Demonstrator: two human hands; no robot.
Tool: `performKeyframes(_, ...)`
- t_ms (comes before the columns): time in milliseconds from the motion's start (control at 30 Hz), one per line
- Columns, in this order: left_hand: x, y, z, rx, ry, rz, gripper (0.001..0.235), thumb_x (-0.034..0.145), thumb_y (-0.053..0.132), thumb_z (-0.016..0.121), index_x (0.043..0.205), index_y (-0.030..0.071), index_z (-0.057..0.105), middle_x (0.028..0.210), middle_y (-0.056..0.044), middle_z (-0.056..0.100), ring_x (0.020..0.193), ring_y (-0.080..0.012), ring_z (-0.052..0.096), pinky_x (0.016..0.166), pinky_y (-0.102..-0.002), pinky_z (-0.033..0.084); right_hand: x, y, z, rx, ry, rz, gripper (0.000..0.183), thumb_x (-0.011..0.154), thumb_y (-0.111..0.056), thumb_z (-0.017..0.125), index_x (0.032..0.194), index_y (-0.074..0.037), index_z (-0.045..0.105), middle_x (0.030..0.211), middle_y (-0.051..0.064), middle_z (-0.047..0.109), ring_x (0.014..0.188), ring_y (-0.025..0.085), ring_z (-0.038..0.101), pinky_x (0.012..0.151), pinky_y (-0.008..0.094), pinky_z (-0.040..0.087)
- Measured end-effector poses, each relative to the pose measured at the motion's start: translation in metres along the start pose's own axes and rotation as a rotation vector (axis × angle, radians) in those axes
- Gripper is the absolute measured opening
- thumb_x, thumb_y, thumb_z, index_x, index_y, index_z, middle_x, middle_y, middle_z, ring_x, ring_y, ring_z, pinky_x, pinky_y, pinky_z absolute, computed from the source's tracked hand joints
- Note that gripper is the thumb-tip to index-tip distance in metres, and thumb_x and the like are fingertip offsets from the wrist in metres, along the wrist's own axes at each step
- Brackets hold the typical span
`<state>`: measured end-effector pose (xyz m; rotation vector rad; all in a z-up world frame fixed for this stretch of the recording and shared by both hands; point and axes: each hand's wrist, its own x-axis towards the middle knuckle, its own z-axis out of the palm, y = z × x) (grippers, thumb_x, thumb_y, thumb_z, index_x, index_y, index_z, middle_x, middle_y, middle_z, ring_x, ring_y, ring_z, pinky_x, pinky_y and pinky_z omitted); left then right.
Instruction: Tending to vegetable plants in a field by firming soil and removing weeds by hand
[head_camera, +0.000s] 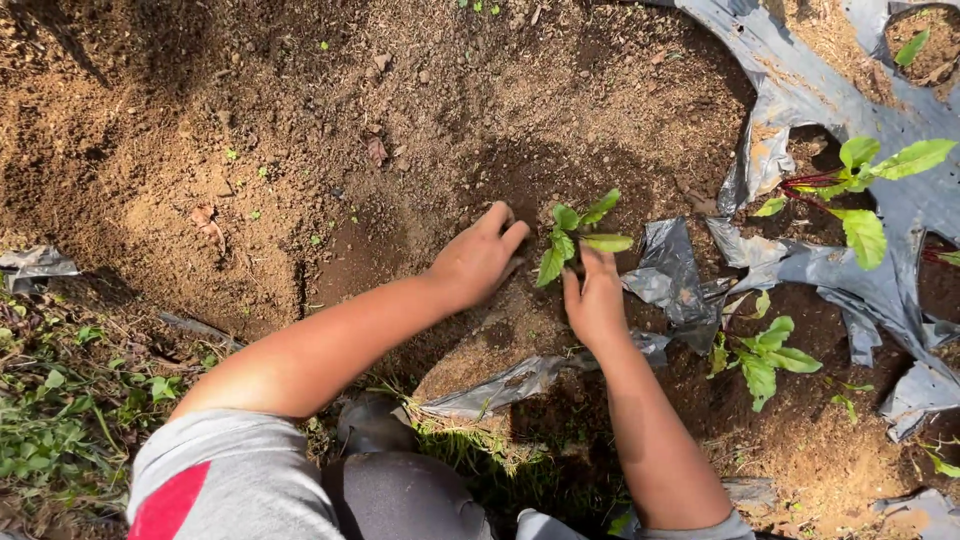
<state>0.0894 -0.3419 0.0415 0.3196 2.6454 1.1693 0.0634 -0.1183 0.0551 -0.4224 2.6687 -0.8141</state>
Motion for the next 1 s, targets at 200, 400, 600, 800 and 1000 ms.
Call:
performKeyframes(200,0.053,-0.027,0.002,0.113,0.260,0.030,0.024,0.097,0.012,0.067,0.119,0.008,0.060,0.119,-0.012,0.052,0.110,-0.0328,0.062,0.088,-0.044,0.054,0.049,-0.028,-0.048,0.748,0.419,0.433,0.020,0.111,-0.008,0.047,0.129,-0.002,0.042,0.124,0.012,0.045,0.106,0.022,0.044,0.093,0.032,0.042)
performKeyframes(400,0.077,-0.065,0.023,0.153,0.088,0.188,0.021,0.096,0.013,0.067,0.116,0.011,0.065,0.106,-0.008,0.056,0.098,-0.0283,0.065,0.084,-0.036,0.055,0.079,0.020,-0.023,0.201,0.118,0.088,0.031,0.103,0.014,0.048,0.128,0.003,0.063,0.121,0.019,0.048,0.125,0.038,0.048,0.110,0.051,0.040)
performKeyframes(600,0.051,-0.037,-0.018,0.077,-0.106,0.172,0.051,0.088,0.028,0.080,0.131,0.009,0.058,0.115,-0.009,0.056,0.106,-0.0287,0.066,0.088,-0.040,0.050,0.139,0.032,-0.042,0.059,0.272,-0.063,0.050,0.098,0.027,0.048,0.144,0.007,0.055,0.142,0.027,0.040,0.136,0.049,0.039,0.115,0.058,0.041)
performKeyframes(800,0.054,-0.057,0.016,0.037,-0.010,0.188,0.026,0.095,0.025,0.074,0.117,0.013,0.069,0.103,-0.002,0.061,0.099,-0.0203,0.065,0.082,-0.033,0.045,0.138,0.011,-0.021,0.162,-0.008,-0.164,0.044,0.098,0.023,0.042,0.139,0.012,0.055,0.139,0.033,0.042,0.129,0.060,0.039,0.108,0.069,0.037)
performKeyframes(1000,0.057,-0.048,0.011,0.055,0.031,0.166,0.017,0.093,0.026,0.075,0.105,0.015,0.069,0.099,0.000,0.062,0.095,-0.0199,0.065,0.077,-0.034,0.044,0.061,0.003,-0.046,-0.082,-0.023,0.019,0.052,0.097,0.020,0.046,0.140,-0.003,0.062,0.139,0.024,0.049,0.127,0.042,0.047,0.115,0.059,0.036)
